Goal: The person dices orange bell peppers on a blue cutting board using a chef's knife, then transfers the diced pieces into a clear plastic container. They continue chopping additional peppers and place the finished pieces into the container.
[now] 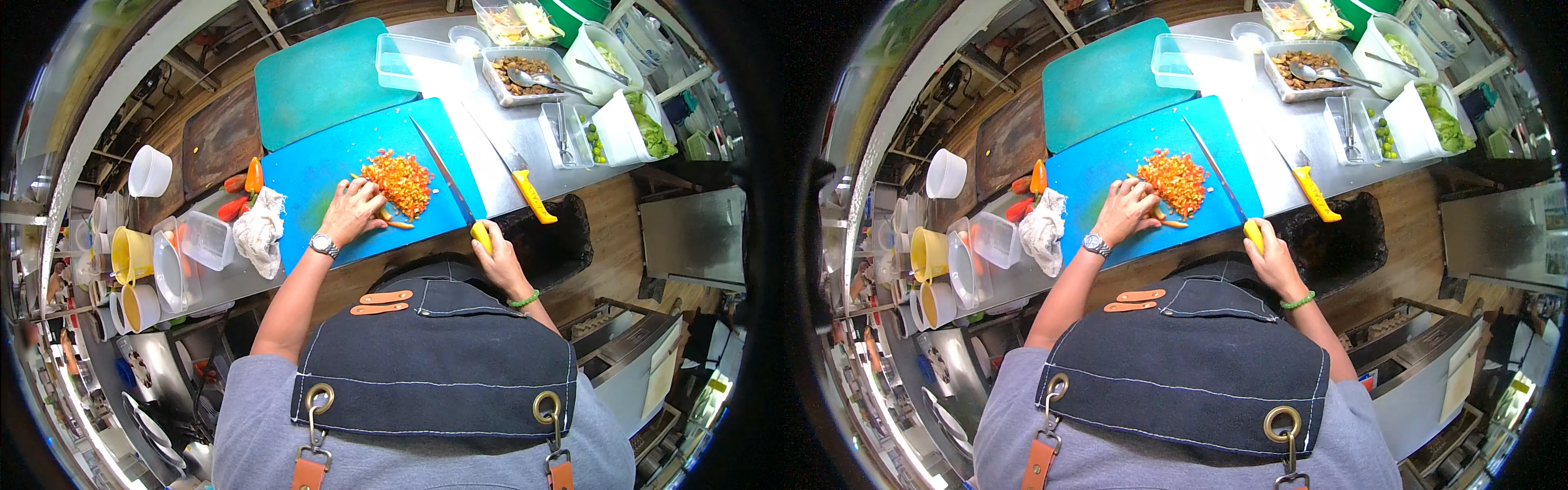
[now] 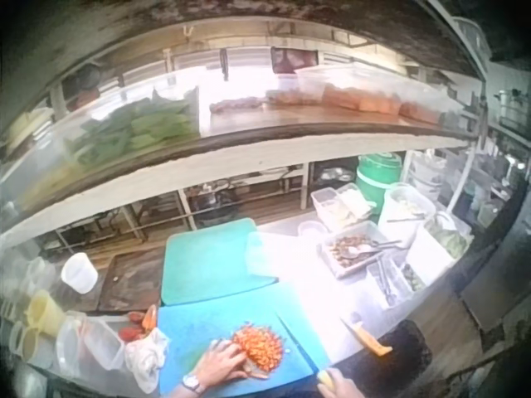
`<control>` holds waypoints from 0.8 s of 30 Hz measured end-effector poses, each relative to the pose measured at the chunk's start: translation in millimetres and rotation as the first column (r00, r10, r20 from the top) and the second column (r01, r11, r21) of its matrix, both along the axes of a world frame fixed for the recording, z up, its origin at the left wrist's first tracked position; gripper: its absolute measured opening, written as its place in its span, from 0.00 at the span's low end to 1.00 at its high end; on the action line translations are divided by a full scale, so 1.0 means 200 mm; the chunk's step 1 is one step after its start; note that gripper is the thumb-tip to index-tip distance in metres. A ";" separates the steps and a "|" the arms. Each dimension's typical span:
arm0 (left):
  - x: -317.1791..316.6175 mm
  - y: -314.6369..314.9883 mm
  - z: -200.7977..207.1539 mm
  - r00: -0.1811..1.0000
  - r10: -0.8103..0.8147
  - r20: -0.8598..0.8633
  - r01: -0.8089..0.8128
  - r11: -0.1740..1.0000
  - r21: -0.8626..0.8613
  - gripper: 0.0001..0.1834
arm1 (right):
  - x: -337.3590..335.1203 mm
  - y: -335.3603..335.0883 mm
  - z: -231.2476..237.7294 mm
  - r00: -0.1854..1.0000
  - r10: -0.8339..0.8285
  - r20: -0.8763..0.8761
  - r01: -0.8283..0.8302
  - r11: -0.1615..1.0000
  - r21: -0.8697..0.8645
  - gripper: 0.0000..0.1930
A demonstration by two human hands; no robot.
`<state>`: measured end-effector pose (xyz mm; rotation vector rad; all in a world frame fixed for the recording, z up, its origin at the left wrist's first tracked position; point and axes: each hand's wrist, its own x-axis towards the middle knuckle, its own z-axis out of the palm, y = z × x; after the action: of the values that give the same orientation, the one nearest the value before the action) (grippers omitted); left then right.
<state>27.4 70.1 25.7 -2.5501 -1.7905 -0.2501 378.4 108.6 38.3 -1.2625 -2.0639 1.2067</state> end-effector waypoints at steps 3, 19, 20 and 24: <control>-0.01 -0.02 0.01 1.000 -0.017 0.026 0.018 0.999 -0.029 0.24 | 0.03 -0.02 0.01 0.999 0.034 0.003 -0.034 0.999 -0.028 0.19; -0.22 -0.32 0.04 0.772 0.631 0.072 -0.628 0.741 0.237 0.17 | 0.18 0.05 0.14 0.845 0.480 0.235 -0.429 0.871 -0.238 0.17; -0.29 -0.37 0.03 0.704 0.711 0.010 -0.690 0.679 0.252 0.17 | 0.18 0.04 0.14 0.854 0.458 0.245 -0.403 0.882 -0.245 0.17; -0.62 -0.69 -0.19 0.568 0.815 -0.111 -0.779 0.576 0.247 0.17 | 0.16 0.05 0.11 0.870 0.456 0.187 -0.412 0.882 -0.230 0.17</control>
<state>-95.7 -68.0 -12.9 -1.3263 -2.4553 -0.0817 410.9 119.5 61.1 -1.0896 -2.5635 1.5349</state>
